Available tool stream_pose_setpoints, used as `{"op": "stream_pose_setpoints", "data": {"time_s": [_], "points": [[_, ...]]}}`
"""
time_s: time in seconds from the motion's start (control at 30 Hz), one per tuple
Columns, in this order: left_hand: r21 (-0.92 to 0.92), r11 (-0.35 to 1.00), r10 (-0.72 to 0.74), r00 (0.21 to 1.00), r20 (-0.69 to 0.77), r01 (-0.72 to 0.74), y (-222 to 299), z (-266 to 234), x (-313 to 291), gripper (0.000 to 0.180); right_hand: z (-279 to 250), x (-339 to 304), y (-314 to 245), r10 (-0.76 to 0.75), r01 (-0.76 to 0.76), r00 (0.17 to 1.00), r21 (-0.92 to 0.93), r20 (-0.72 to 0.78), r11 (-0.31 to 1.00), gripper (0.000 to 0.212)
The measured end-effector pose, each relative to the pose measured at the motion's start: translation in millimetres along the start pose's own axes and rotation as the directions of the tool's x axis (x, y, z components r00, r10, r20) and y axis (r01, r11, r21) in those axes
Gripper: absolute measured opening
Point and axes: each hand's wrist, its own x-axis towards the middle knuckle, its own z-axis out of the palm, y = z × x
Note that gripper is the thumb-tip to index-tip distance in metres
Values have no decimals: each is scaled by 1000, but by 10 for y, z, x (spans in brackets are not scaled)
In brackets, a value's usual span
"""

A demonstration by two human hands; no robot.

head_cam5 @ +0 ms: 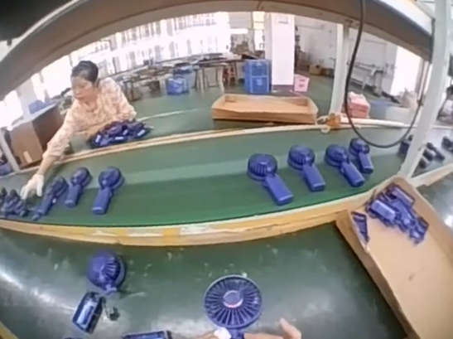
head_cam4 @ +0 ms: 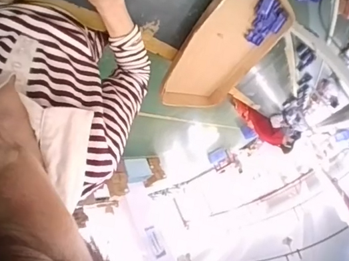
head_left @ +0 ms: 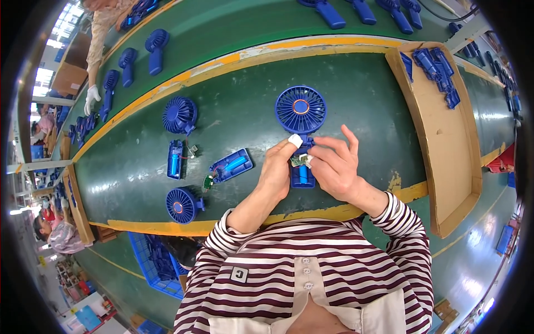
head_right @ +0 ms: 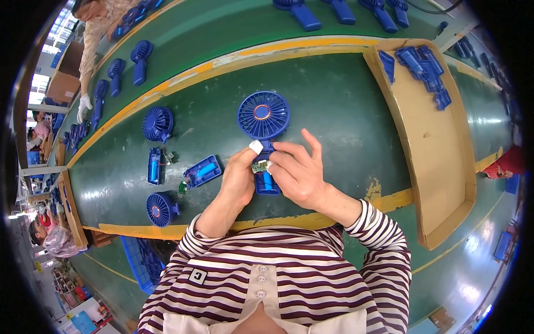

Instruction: The person assembles portable fans on a conveyor line, fitting the internal components and wires into the fan bodies, snapping on the plastic covers, testing the fans, and placing the assembled fans onto the conveyor belt.

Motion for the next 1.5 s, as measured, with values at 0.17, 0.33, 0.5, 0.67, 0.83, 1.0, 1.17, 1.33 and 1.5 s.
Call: {"op": "stream_pose_setpoints", "data": {"time_s": [0.17, 0.33, 0.5, 0.67, 0.83, 1.0, 1.17, 1.33, 1.5], "points": [[26, 1000, 14, 998, -55, -12, -88, -67, 42, 15, -39, 59, 23, 47, -44, 994, -31, 97, 999, 16], [0, 1000, -23, 998, -53, 23, -93, -182, 119, 22, -105, 144, 27, 214, -239, 966, 187, 143, 953, 19], [-43, 993, -104, 994, 43, 106, 82, -55, -7, 28, -151, 229, 137, 233, -302, 945, 337, 231, 892, 18], [-61, 993, -102, 994, 39, 105, 70, -60, -9, 24, -143, 212, 147, 214, -303, 938, 346, 271, 888, 19], [-62, 993, -103, 995, -1, 103, 91, -16, -39, 19, -169, 231, 152, 203, -313, 921, 324, 332, 893, 19], [-53, 993, -102, 995, 9, 103, 69, -55, -22, 18, -199, 272, 147, 188, -316, 905, 309, 382, 897, 19], [-55, 993, -103, 995, 2, 103, 80, -35, -34, 17, -194, 271, 156, 149, -273, 910, 290, 386, 917, 19], [-49, 994, -102, 995, 10, 103, 76, -49, -44, 17, -177, 257, 144, 81, -176, 927, 234, 367, 956, 21], [-49, 992, -114, 993, 25, 115, 58, -60, -58, 17, -184, 246, 99, 24, -90, 916, 145, 401, 985, 22]]}}
